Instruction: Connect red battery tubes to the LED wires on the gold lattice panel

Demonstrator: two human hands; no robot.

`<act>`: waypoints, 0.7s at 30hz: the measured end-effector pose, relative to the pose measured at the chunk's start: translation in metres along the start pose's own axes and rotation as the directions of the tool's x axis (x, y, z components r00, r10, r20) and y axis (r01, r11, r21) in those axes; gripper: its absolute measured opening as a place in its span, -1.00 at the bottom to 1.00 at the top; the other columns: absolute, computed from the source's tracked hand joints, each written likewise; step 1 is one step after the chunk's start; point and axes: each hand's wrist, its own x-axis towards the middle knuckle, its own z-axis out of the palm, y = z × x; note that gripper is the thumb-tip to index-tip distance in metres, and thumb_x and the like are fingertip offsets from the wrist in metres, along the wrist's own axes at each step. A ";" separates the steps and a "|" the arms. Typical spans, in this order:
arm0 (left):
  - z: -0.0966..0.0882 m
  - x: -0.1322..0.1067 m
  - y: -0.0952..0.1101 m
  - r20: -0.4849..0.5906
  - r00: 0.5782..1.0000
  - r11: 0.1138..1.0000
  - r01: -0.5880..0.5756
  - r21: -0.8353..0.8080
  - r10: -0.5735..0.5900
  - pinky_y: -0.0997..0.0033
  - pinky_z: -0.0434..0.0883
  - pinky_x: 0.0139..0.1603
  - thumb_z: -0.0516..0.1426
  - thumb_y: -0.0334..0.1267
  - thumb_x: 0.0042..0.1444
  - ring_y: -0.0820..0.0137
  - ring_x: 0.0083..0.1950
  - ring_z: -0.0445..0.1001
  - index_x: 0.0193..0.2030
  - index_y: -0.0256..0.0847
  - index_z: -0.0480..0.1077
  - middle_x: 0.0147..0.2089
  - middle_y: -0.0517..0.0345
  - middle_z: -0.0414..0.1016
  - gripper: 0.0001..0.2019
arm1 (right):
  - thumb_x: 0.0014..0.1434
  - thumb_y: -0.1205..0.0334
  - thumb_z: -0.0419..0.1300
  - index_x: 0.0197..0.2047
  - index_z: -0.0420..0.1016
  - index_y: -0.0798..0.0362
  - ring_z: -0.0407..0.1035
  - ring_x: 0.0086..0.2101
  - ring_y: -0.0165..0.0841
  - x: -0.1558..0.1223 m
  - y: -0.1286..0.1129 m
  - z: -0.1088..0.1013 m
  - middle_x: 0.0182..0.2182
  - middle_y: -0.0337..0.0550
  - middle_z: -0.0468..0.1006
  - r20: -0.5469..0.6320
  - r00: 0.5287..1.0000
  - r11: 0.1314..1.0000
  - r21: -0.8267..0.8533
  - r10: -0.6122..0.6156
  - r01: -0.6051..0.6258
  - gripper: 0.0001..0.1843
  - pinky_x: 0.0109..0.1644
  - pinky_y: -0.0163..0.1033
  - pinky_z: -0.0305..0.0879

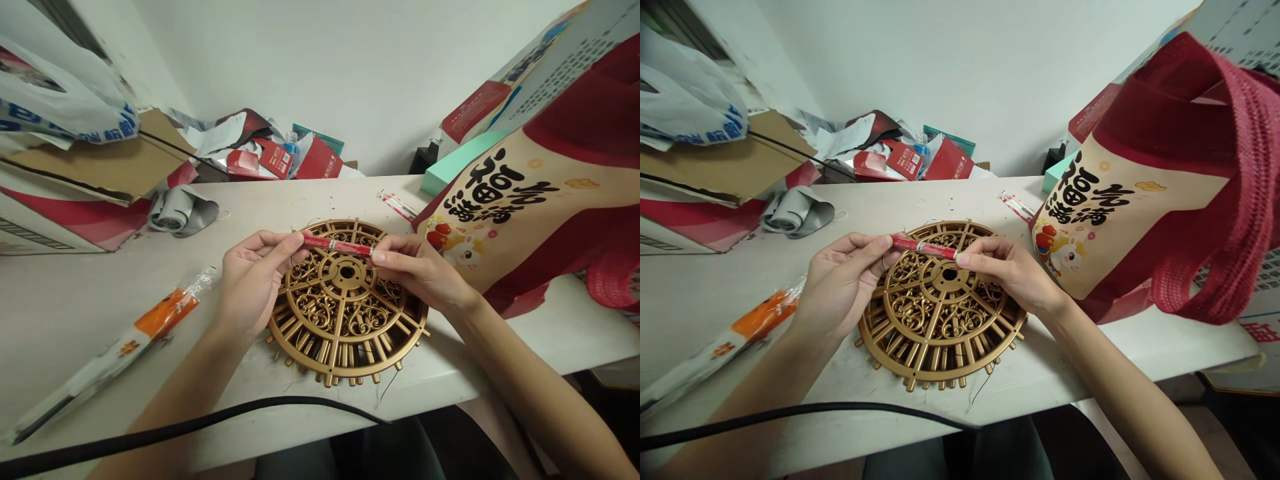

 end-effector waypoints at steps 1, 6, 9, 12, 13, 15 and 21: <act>0.000 0.000 0.000 0.004 1.000 1.000 0.001 -0.004 -0.001 0.52 0.58 -0.05 0.42 -0.29 -0.01 0.46 -0.21 0.62 -0.40 -0.26 0.51 -0.25 0.05 0.67 -0.81 | 0.27 0.12 0.37 -0.39 0.54 0.03 -0.12 -0.52 -0.47 0.000 0.000 0.000 -0.58 -0.38 0.11 0.009 1.000 1.000 -0.008 -0.004 0.004 -0.76 -0.41 -0.18 -0.28; 0.003 -0.004 0.001 -0.003 0.999 0.999 -0.044 0.000 0.044 0.55 0.59 -0.07 0.42 -0.31 0.01 0.48 -0.23 0.62 -0.39 -0.25 0.54 -0.26 0.10 0.67 -0.85 | 0.36 -0.01 0.25 -0.41 0.46 0.03 -0.11 -0.53 -0.46 -0.002 -0.003 0.001 -0.57 -0.37 0.05 0.039 0.998 0.994 -0.098 -0.041 0.045 -0.63 -0.42 -0.18 -0.26; 0.006 -0.008 0.002 -0.028 0.995 0.994 -0.093 0.052 0.094 0.51 0.61 -0.08 0.42 -0.32 0.00 0.45 -0.23 0.64 -0.37 -0.23 0.56 -0.27 0.12 0.68 -0.87 | 0.35 -0.04 0.25 -0.38 0.46 0.04 -0.03 -0.53 -0.49 -0.003 -0.004 0.006 -0.55 -0.36 0.14 0.030 0.998 0.978 -0.203 -0.049 0.055 -0.64 -0.46 -0.23 -0.20; 0.008 -0.012 0.002 -0.038 0.987 0.981 -0.149 0.127 0.155 0.47 0.63 -0.08 0.42 -0.29 0.01 0.43 -0.23 0.65 -0.35 -0.22 0.58 -0.27 0.12 0.68 -0.87 | 0.29 0.00 0.32 -0.28 0.50 0.04 0.16 -0.51 -0.50 -0.004 -0.006 0.011 -0.48 -0.32 0.36 0.003 0.999 0.965 -0.260 -0.033 0.033 -0.72 -0.47 -0.30 0.00; 0.008 -0.013 0.003 -0.031 0.986 0.976 -0.160 0.145 0.166 0.46 0.63 -0.06 0.42 -0.28 0.01 0.42 -0.22 0.65 -0.35 -0.22 0.58 -0.25 0.12 0.69 -0.87 | 0.27 0.00 0.34 -0.26 0.50 0.04 0.21 -0.50 -0.49 -0.004 -0.006 0.012 -0.47 -0.30 0.42 -0.008 0.999 0.962 -0.272 -0.036 0.032 -0.73 -0.46 -0.30 0.06; 0.007 -0.014 0.004 0.000 0.987 0.973 -0.159 0.170 0.161 0.47 0.63 -0.05 0.42 -0.27 0.02 0.41 -0.20 0.66 -0.34 -0.21 0.58 -0.23 0.10 0.69 -0.86 | 0.27 0.02 0.34 -0.29 0.51 0.05 0.24 -0.50 -0.49 -0.004 -0.007 0.014 -0.47 -0.30 0.44 -0.032 0.996 0.943 -0.326 -0.080 0.066 -0.73 -0.45 -0.31 0.12; 0.005 -0.013 0.007 0.134 0.990 0.979 -0.062 0.195 0.036 0.48 0.61 -0.04 0.41 -0.24 0.04 0.39 -0.14 0.66 -0.27 -0.20 0.59 -0.15 0.07 0.69 -0.84 | 0.32 0.06 0.30 -0.19 0.63 -0.01 0.18 -0.55 -0.49 -0.004 -0.006 0.015 -0.54 -0.33 0.37 -0.181 0.922 0.864 -0.448 -0.341 0.231 -0.81 -0.51 -0.30 0.10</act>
